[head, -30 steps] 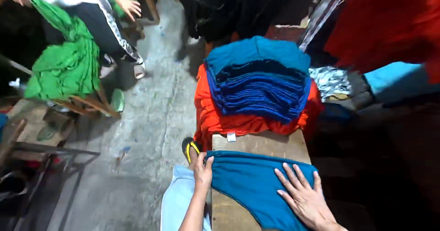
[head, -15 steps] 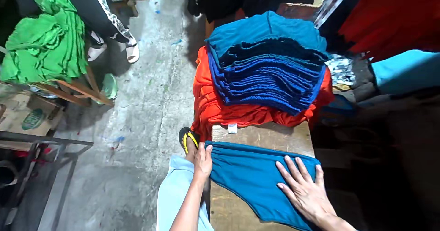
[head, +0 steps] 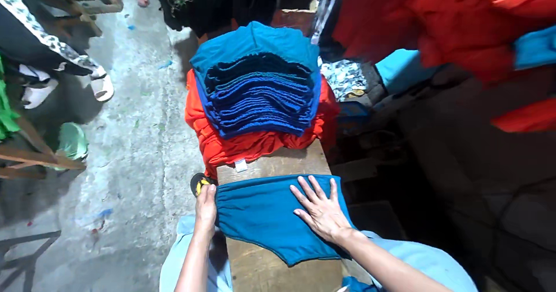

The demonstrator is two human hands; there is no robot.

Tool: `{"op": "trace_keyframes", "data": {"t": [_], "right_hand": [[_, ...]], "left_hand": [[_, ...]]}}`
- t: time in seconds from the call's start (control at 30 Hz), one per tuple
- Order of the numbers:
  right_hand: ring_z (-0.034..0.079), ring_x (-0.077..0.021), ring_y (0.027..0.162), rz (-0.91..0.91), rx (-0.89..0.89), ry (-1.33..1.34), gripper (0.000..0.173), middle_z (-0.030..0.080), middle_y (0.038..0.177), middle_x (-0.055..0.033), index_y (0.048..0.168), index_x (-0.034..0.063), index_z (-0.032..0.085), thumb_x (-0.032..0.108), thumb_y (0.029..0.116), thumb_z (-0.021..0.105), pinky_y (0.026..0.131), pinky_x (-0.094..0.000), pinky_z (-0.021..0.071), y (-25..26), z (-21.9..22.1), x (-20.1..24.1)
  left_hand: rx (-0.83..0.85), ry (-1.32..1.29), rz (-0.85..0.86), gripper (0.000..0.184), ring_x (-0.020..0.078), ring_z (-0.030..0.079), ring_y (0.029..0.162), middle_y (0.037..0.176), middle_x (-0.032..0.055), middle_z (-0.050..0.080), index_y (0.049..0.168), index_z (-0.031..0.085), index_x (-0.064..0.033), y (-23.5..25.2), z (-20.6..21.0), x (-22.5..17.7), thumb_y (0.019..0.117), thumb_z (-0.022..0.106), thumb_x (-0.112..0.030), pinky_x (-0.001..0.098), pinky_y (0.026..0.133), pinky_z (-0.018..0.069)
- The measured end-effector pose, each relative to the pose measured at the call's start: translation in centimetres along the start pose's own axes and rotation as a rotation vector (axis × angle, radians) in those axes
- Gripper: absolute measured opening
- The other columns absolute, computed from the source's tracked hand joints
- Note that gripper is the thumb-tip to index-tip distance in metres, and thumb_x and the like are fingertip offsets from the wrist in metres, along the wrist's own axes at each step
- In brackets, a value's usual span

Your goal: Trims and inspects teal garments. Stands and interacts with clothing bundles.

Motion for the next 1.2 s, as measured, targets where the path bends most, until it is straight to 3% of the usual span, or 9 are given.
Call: {"op": "trace_keyframes", "data": {"t": [0.13, 0.27, 0.37, 0.43, 0.53, 0.67, 0.77, 1.07, 1.2], "right_hand": [[0.013, -0.0351, 0.157, 0.012, 0.076, 0.083, 0.061, 0.023, 0.17, -0.0043, 0.161, 0.0297, 0.035, 0.057, 0.1062, 0.029, 0.113, -0.0787, -0.0005, 0.4, -0.4, 0.2], [0.034, -0.0387, 0.15, 0.195, -0.338, 0.269, 0.059, 0.043, 0.16, -0.0124, 0.151, 0.0145, 0.052, 0.048, 0.1042, 0.039, 0.115, -0.0752, 0.0185, -3.7, -3.2, -1.9], [0.048, -0.0351, 0.14, 0.63, -0.339, 0.703, 0.055, 0.048, 0.153, -0.0196, 0.153, 0.0022, 0.043, 0.03, 0.1063, 0.047, 0.115, -0.0573, 0.0373, -9.8, -3.3, -5.2], [0.063, -0.0295, 0.115, 0.946, -0.331, 1.084, 0.044, 0.06, 0.134, -0.0212, 0.148, 0.0005, 0.046, 0.023, 0.1099, 0.044, 0.097, -0.0472, 0.0503, -13.2, -1.5, -6.2], [0.063, -0.0231, 0.1, 1.174, -0.199, 1.486, 0.049, 0.064, 0.12, -0.0172, 0.14, 0.0012, 0.051, 0.036, 0.1134, 0.029, 0.084, -0.0394, 0.0496, -15.2, 1.2, -5.8], [0.06, -0.0222, 0.094, 0.934, -0.182, 1.384, 0.04, 0.064, 0.111, -0.0161, 0.134, -0.0012, 0.057, 0.029, 0.1103, 0.046, 0.082, -0.0394, 0.0489, -13.7, 0.8, -5.8], [0.066, -0.0316, 0.105, 0.811, -0.2, 1.205, 0.038, 0.067, 0.118, -0.0226, 0.128, -0.002, 0.063, 0.024, 0.1006, 0.066, 0.095, -0.0495, 0.0509, -12.4, 0.6, -6.0], [0.065, -0.0339, 0.101, 0.732, -0.28, 1.015, 0.021, 0.065, 0.113, -0.0215, 0.112, -0.0029, 0.066, 0.014, 0.0989, 0.067, 0.09, -0.0513, 0.0516, -11.8, -1.2, -5.7], [0.065, -0.0316, 0.089, 0.751, -0.164, 1.056, 0.033, 0.067, 0.096, -0.0179, 0.125, -0.0008, 0.062, 0.021, 0.1003, 0.067, 0.085, -0.052, 0.0514, -11.9, -1.2, -5.5]], "left_hand": [[-0.069, 0.062, 0.021, 0.038, 0.0286, 0.06, 0.112, 0.12, 0.0225, 0.062, 0.128, 0.056, 0.0033, -0.4, -0.5, -0.5, 0.1107, 0.041, -0.027, 0.0504, 0.098, 0.0469], [-0.12, 0.343, 0.295, 0.042, 0.0378, 0.062, 0.114, 0.122, 0.0295, 0.062, 0.131, 0.054, 0.0113, -5.2, -2.6, -3.2, 0.1051, 0.048, -0.021, 0.0534, 0.096, 0.0499], [0.165, 0.516, 0.41, 0.031, 0.0375, 0.069, 0.096, 0.103, 0.0267, 0.069, 0.112, 0.065, 0.0124, -13.8, 0.7, -5.1, 0.1024, 0.054, -0.015, 0.054, 0.087, 0.0553], [0.435, 0.616, 0.491, 0.024, 0.0342, 0.072, 0.092, 0.098, 0.0212, 0.071, 0.103, 0.072, 0.0062, -20.0, 4.8, -3.9, 0.0984, 0.061, -0.015, 0.0515, 0.084, 0.0582], [0.773, 0.897, 0.498, 0.032, 0.0405, 0.068, 0.105, 0.112, 0.0221, 0.069, 0.114, 0.072, -0.0014, -26.6, 9.5, -0.1, 0.0967, 0.067, -0.028, 0.0561, 0.086, 0.0566], [0.794, 1.108, 0.495, 0.038, 0.0468, 0.061, 0.119, 0.123, 0.026, 0.065, 0.123, 0.069, -0.0014, -28.8, 11.1, 1.6, 0.094, 0.07, -0.026, 0.06, 0.094, 0.0514], [0.757, 1.208, 0.498, 0.039, 0.0465, 0.059, 0.122, 0.126, 0.0272, 0.064, 0.126, 0.066, -0.0001, -29.4, 10.8, 1.5, 0.0952, 0.069, -0.024, 0.0609, 0.095, 0.0498], [0.761, 1.351, 0.238, 0.051, 0.0427, 0.061, 0.121, 0.133, 0.0246, 0.061, 0.139, 0.057, -0.0001, -29.5, 9.6, 3.1, 0.0949, 0.069, -0.023, 0.0572, 0.1, 0.0479], [0.594, 1.132, 0.534, 0.042, 0.0456, 0.064, 0.114, 0.125, 0.0246, 0.066, 0.126, 0.069, -0.0022, -28.9, 8.2, 2.0, 0.09, 0.074, -0.025, 0.061, 0.093, 0.0514]]}}
Point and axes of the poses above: each hand's wrist, its own y-axis towards the middle knuckle, its own z-axis out of the palm, x = y × z, the point moved 6 cm from there along y, towards the middle knuckle
